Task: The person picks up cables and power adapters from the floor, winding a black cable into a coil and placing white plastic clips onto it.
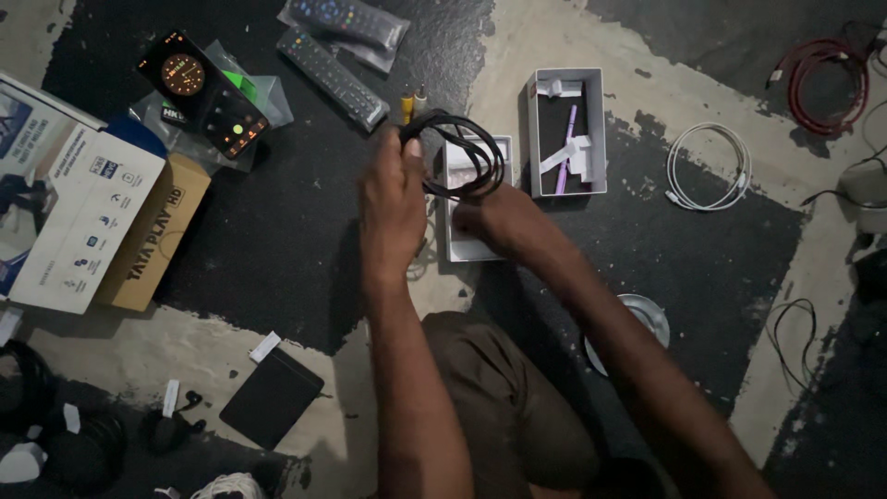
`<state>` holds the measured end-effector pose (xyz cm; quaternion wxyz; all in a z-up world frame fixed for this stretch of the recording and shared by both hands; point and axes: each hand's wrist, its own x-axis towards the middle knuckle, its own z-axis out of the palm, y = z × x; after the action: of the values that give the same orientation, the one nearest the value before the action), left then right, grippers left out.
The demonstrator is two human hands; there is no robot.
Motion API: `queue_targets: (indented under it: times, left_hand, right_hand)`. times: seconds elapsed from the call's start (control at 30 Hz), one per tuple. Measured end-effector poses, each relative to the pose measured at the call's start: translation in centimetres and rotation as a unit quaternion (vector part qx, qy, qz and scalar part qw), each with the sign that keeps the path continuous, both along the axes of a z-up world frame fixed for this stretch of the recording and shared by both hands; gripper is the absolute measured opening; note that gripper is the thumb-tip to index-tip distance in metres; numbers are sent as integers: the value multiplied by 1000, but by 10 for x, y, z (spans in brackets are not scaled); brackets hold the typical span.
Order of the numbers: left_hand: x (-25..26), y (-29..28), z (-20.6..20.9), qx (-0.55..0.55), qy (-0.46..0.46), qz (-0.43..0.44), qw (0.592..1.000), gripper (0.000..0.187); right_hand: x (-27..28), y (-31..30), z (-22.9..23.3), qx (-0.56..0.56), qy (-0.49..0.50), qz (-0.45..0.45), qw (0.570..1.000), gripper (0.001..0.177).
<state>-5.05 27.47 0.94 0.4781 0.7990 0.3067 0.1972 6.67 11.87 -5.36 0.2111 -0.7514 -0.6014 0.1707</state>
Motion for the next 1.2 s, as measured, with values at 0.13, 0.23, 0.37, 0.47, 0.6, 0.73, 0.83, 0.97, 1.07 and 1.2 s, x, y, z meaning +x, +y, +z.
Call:
queue_targets:
  times: [0.13, 0.23, 0.37, 0.47, 0.6, 0.73, 0.83, 0.97, 1.07, 1.2]
  left_hand:
    - [1, -1, 2, -38, 1, -14, 999, 41]
    - [1, -3, 5, -19, -22, -16, 999, 39]
    - [4, -5, 6, -20, -21, -18, 999, 37]
    - [4, -4, 4, -32, -4, -22, 999, 35]
    - [6, -6, 4, -37, -19, -26, 999, 34]
    - [8, -7, 4, -37, 5, -19, 999, 34]
    - [8, -8, 1, -16, 25, -23, 999, 33]
    - [5, -6, -2, 43, -49, -32, 997, 35]
    - [8, -8, 3, 28, -37, -22, 999, 35]
    - [11, -9, 12, -35, 21, -17, 999, 36]
  right_hand:
    - [0, -12, 2, 51, 131, -129, 982, 8]
    - [-1, -24, 3, 141, 306, -193, 921, 11]
    - [-1, -31, -2, 184, 480, -267, 815, 8]
    - [-4, -37, 1, 197, 511, -271, 792, 8]
    - [-8, -40, 7, 202, 455, -278, 822, 9]
    - [-14, -41, 14, 235, 243, -251, 907, 14]
    - [-20, -42, 19, 278, 126, -235, 923, 16]
    - [-26, -44, 25, 270, 39, -191, 943, 20]
    - [-28, -47, 26, 267, 5, -217, 939, 19]
    - [-23, -51, 23, 317, 95, -255, 909, 17]
